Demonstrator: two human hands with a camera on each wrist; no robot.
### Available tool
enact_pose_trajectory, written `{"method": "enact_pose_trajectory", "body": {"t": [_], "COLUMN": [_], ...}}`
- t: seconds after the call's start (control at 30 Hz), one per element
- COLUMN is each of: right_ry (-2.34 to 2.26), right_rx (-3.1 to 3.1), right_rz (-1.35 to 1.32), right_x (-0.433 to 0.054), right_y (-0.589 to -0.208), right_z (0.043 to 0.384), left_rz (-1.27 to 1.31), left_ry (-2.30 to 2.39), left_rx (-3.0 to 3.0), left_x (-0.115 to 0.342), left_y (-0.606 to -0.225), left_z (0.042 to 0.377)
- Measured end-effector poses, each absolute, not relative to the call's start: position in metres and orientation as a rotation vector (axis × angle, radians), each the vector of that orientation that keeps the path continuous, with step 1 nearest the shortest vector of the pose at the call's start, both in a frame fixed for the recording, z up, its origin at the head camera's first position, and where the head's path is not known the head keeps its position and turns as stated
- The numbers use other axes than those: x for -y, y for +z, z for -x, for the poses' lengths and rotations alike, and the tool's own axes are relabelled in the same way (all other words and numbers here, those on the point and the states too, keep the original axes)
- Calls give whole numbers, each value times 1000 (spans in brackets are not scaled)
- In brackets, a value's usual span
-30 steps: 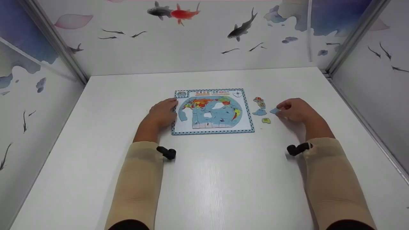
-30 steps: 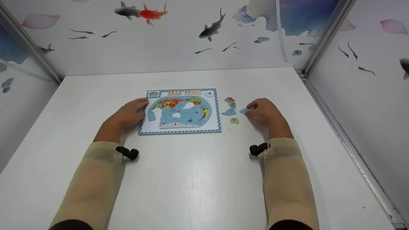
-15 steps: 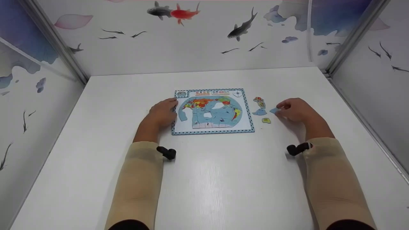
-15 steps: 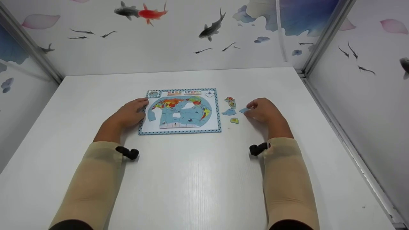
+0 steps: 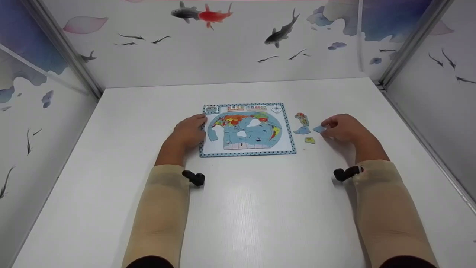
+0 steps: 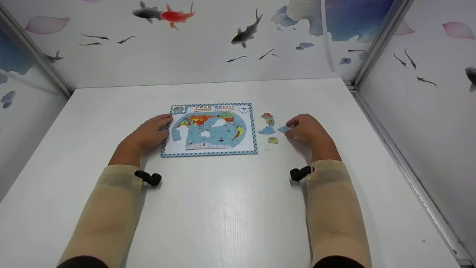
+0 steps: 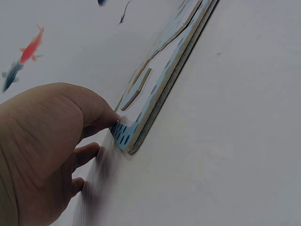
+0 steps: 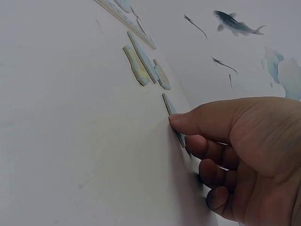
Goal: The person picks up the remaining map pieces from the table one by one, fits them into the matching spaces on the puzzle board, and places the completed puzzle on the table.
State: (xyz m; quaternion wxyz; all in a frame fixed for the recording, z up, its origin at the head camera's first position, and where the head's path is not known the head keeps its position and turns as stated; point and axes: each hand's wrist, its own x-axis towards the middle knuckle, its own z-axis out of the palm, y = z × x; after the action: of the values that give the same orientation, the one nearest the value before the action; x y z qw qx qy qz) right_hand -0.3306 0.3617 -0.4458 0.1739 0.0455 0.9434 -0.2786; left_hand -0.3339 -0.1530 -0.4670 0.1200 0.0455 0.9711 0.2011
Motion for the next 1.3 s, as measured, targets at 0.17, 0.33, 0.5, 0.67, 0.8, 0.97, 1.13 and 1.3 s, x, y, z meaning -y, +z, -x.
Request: {"method": "enact_pose_trajectory", "body": {"t": [0.17, 0.33, 0.5, 0.67, 0.8, 0.97, 1.13, 1.3], "right_ry": [-785, -787, -785, -774, -776, -777, -785, -817], "right_rx": [-2681, -2702, -2724, -2728, -2737, -2756, -2759, -2750], "right_rz": [-139, -145, -123, -122, -126, -119, -117, -120], "right_x": [-359, -359, -360, -361, -362, -363, -364, -366], "right_y": [-444, -444, -446, -448, -449, -450, -450, -449], "right_z": [330, 330, 332, 335, 337, 337, 337, 336], "left_rz": [-129, -137, -154, -145, -133, -127, -92, -107], "left_ry": [589, 588, 585, 588, 593, 591, 609, 602], "left_rx": [-2842, -2849, -2843, -2834, -2835, -2840, -2833, -2834], "left_x": [153, 153, 154, 153, 154, 154, 153, 153], "left_y": [-468, -468, -467, -466, -466, -467, -468, -468], "left_z": [334, 335, 336, 336, 336, 335, 335, 335]}}
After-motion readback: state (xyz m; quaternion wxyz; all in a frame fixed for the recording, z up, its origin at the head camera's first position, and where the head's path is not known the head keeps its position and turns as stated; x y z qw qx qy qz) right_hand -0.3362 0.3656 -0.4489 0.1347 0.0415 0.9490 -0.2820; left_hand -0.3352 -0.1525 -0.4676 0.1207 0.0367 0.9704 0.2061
